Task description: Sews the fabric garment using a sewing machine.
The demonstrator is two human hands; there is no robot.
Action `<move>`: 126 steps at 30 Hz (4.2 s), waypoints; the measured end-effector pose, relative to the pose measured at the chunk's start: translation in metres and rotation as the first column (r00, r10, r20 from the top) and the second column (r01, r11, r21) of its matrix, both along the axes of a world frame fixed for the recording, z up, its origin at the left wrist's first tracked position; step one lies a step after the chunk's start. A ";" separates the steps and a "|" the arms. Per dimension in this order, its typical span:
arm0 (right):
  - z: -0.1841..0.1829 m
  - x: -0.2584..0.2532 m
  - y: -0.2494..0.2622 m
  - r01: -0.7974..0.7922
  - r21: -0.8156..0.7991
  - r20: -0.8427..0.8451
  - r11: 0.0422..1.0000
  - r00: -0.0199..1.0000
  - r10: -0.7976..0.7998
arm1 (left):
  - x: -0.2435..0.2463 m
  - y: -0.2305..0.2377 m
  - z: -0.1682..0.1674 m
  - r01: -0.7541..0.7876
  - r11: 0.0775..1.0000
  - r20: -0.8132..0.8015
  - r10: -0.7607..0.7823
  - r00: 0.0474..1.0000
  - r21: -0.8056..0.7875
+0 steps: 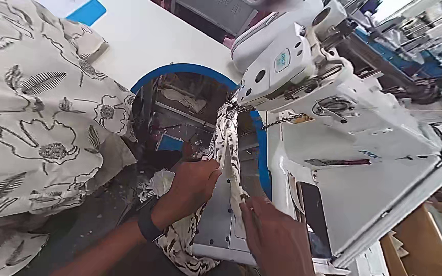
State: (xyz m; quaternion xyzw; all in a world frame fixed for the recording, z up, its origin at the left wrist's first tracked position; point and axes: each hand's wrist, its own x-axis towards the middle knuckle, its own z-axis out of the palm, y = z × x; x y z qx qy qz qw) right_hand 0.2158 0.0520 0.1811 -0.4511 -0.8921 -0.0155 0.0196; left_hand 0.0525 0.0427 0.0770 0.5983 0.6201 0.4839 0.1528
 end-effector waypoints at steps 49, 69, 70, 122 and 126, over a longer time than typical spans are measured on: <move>-0.016 0.026 -0.019 -0.314 -0.022 -0.100 0.949 0.945 0.310 | 0.018 -0.063 0.011 0.229 0.967 0.362 -0.177 0.915 -0.108; -0.015 -0.017 0.033 -0.186 0.141 -0.080 0.972 0.977 0.199 | 0.009 -0.004 0.021 0.115 0.973 0.223 -0.069 0.972 -0.202; -0.023 -0.024 0.034 -0.206 0.168 -0.075 0.964 0.972 0.221 | 0.011 0.004 0.012 0.061 0.987 0.185 -0.033 0.982 -0.148; -0.056 0.001 0.126 0.192 -0.670 0.349 0.717 0.934 0.075 | -0.048 -0.009 -0.026 -0.039 0.967 0.097 0.065 0.993 -0.253; -0.066 0.001 0.150 0.157 -0.636 0.411 0.756 0.898 0.159 | -0.074 0.001 -0.029 -0.018 0.981 -0.037 0.012 0.999 -0.192</move>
